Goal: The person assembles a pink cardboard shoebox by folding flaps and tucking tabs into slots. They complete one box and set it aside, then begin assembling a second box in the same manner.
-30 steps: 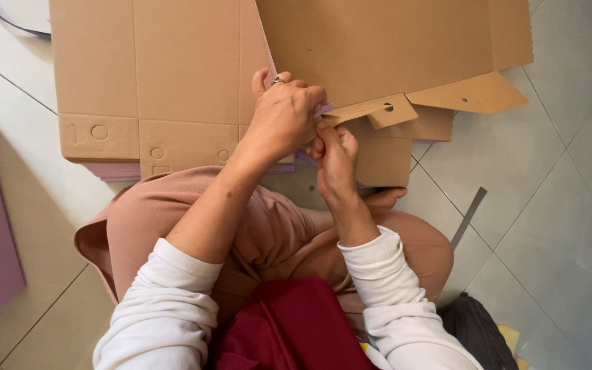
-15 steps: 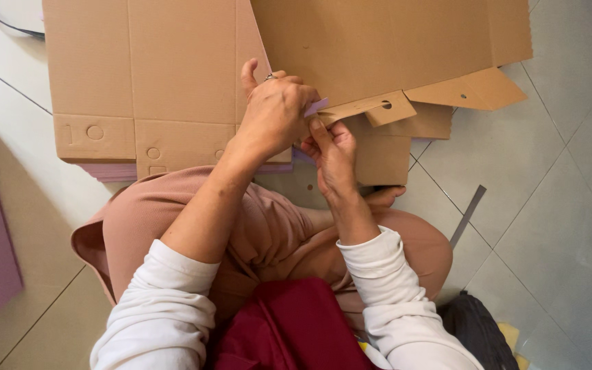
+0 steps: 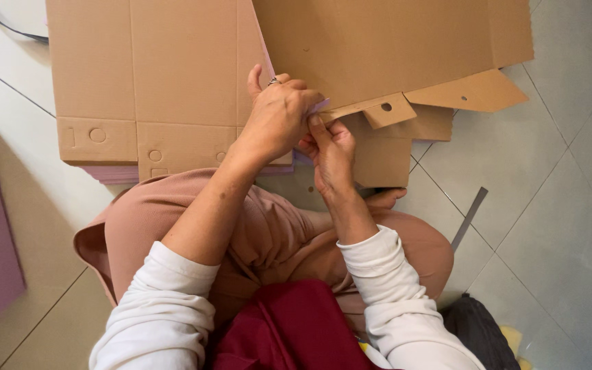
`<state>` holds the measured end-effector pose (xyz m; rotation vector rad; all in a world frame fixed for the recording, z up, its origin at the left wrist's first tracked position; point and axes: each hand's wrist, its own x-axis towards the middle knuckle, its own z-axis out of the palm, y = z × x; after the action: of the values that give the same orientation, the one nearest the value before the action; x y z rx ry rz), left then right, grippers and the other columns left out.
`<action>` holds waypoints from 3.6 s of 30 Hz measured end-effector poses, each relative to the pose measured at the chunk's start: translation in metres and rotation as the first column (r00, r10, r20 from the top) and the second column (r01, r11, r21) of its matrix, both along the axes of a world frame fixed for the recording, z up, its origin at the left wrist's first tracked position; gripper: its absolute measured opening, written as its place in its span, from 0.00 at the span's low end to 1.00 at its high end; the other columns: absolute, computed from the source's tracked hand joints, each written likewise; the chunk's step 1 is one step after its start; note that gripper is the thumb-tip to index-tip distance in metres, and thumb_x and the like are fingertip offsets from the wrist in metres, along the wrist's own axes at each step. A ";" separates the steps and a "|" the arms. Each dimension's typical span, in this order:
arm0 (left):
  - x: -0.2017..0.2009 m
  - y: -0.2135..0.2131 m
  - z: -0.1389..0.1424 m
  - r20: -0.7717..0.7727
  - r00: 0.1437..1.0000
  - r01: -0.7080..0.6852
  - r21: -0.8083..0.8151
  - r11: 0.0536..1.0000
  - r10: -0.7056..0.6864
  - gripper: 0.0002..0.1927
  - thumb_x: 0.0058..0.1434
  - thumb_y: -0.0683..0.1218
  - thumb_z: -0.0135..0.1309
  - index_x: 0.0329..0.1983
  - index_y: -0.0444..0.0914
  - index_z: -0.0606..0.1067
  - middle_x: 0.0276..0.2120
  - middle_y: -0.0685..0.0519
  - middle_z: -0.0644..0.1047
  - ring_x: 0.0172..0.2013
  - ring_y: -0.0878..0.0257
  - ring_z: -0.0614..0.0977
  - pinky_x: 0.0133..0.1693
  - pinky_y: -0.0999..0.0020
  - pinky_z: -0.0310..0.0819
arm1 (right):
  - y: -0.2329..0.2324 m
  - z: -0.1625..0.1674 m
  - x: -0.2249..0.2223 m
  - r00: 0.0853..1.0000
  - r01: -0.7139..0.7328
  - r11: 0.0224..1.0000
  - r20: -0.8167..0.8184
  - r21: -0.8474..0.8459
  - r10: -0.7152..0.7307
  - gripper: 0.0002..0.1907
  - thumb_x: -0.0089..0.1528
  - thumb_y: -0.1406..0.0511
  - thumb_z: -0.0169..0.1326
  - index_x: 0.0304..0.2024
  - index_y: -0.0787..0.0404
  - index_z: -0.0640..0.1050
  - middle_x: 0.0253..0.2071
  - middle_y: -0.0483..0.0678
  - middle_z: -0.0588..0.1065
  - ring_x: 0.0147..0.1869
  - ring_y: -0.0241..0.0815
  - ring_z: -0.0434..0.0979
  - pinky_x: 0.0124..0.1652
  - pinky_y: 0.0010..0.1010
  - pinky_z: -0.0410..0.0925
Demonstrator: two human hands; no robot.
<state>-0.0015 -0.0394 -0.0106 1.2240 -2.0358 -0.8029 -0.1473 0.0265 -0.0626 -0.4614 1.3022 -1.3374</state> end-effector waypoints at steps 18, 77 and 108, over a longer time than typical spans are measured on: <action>0.017 0.015 0.018 0.186 0.983 0.050 -0.238 0.970 -0.005 0.17 0.50 0.37 0.57 0.45 0.39 0.74 0.38 0.57 0.76 0.55 0.52 0.75 0.65 0.23 0.21 | -0.125 0.110 -0.053 0.125 -0.794 0.426 -0.569 0.434 0.813 0.14 0.64 0.61 0.57 0.45 0.64 0.83 0.37 0.41 0.82 0.39 0.29 0.78 0.41 0.22 0.72; 0.027 0.004 0.004 0.250 0.966 0.016 -0.303 0.953 0.063 0.09 0.65 0.38 0.52 0.30 0.42 0.78 0.32 0.57 0.76 0.45 0.59 0.80 0.69 0.25 0.29 | -0.125 0.074 -0.020 0.116 -0.681 0.403 -0.454 0.611 0.883 0.09 0.60 0.65 0.60 0.33 0.67 0.80 0.28 0.44 0.76 0.32 0.33 0.71 0.30 0.28 0.64; -0.087 0.197 0.139 -0.054 0.883 0.393 -0.456 0.798 -0.465 0.05 0.57 0.42 0.57 0.36 0.37 0.80 0.30 0.48 0.78 0.29 0.52 0.82 0.30 0.57 0.76 | -0.041 0.123 0.004 0.218 -0.429 0.892 -0.975 -0.140 -0.048 0.11 0.58 0.73 0.56 0.42 0.57 0.81 0.42 0.48 0.80 0.45 0.39 0.82 0.42 0.30 0.76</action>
<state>-0.0881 0.1573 0.1285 0.4290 -2.2253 -0.5715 -0.1433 -0.0148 0.0603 -1.9790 1.8476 -1.0085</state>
